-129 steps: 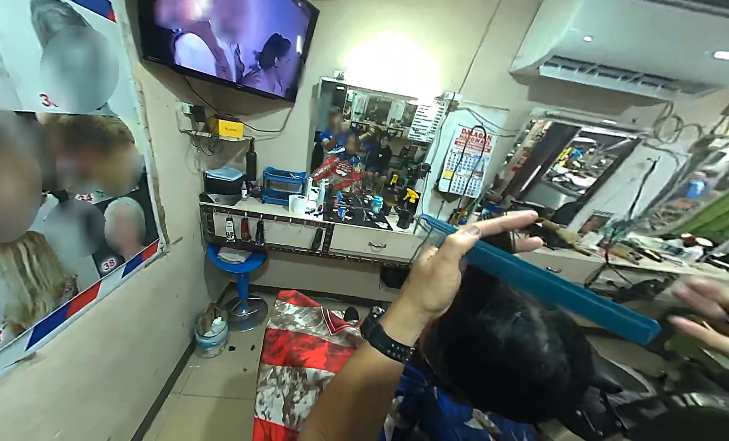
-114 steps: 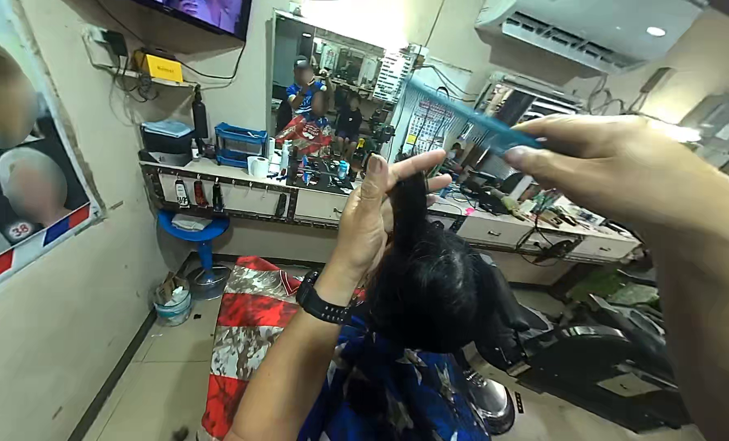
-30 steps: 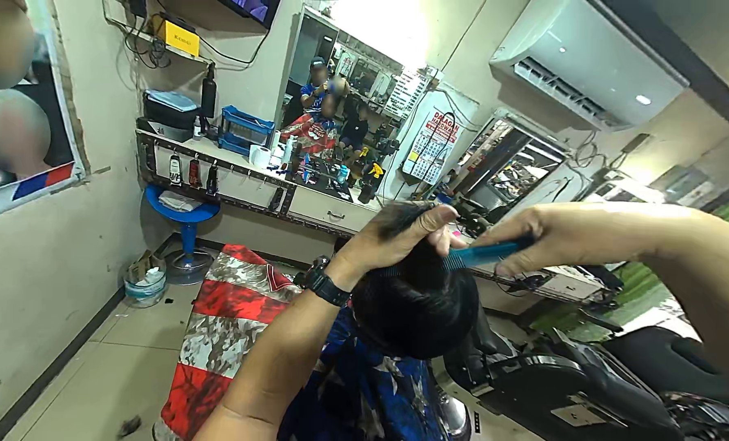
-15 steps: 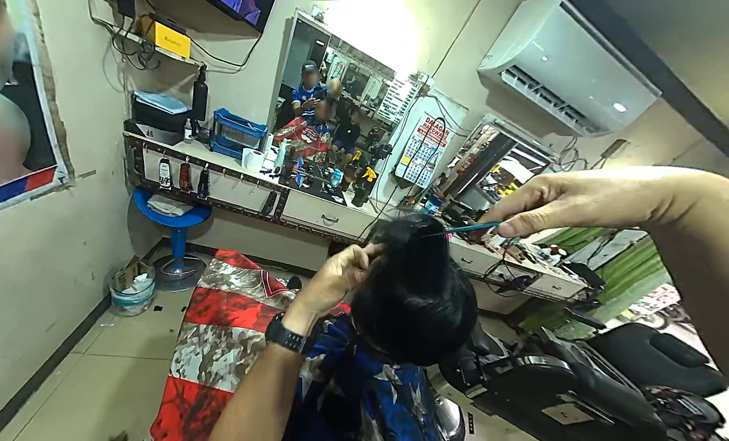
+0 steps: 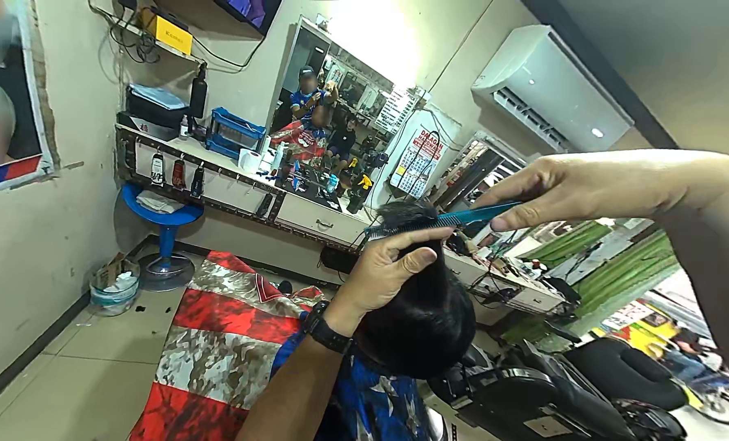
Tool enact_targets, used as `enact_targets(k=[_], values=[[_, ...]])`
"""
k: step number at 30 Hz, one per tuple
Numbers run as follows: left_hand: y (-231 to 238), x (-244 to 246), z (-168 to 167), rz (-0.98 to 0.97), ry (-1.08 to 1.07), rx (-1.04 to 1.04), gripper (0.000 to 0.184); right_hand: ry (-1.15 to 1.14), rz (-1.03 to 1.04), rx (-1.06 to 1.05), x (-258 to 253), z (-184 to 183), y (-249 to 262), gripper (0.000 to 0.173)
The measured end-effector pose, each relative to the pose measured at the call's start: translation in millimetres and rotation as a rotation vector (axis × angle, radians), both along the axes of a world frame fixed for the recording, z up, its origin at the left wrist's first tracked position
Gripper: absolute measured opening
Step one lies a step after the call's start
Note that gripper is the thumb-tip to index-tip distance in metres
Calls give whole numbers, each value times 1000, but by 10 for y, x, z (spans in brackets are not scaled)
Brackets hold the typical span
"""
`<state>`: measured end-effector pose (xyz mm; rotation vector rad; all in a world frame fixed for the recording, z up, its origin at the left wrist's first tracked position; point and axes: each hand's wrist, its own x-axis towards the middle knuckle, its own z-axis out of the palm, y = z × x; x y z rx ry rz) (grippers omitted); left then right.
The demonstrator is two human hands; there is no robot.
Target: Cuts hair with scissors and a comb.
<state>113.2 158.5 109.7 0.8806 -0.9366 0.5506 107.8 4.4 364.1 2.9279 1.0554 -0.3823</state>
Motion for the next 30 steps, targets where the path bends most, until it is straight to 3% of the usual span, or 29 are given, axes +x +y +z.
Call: enact_targets(k=[23,26,28,30], values=[[282,-43,234,-140,-25,-108,35,-51,2,-62,-271,309,477,14],[289,-28,232,-155,-53,-109,37,-122,6,3,-324,301,487,17],[291,-24,234,-162,-75,-113,44,-252,62,149,-391,248,466,25],[290,-17,226,-171,-62,-114,66,-405,148,233,-458,108,413,27]])
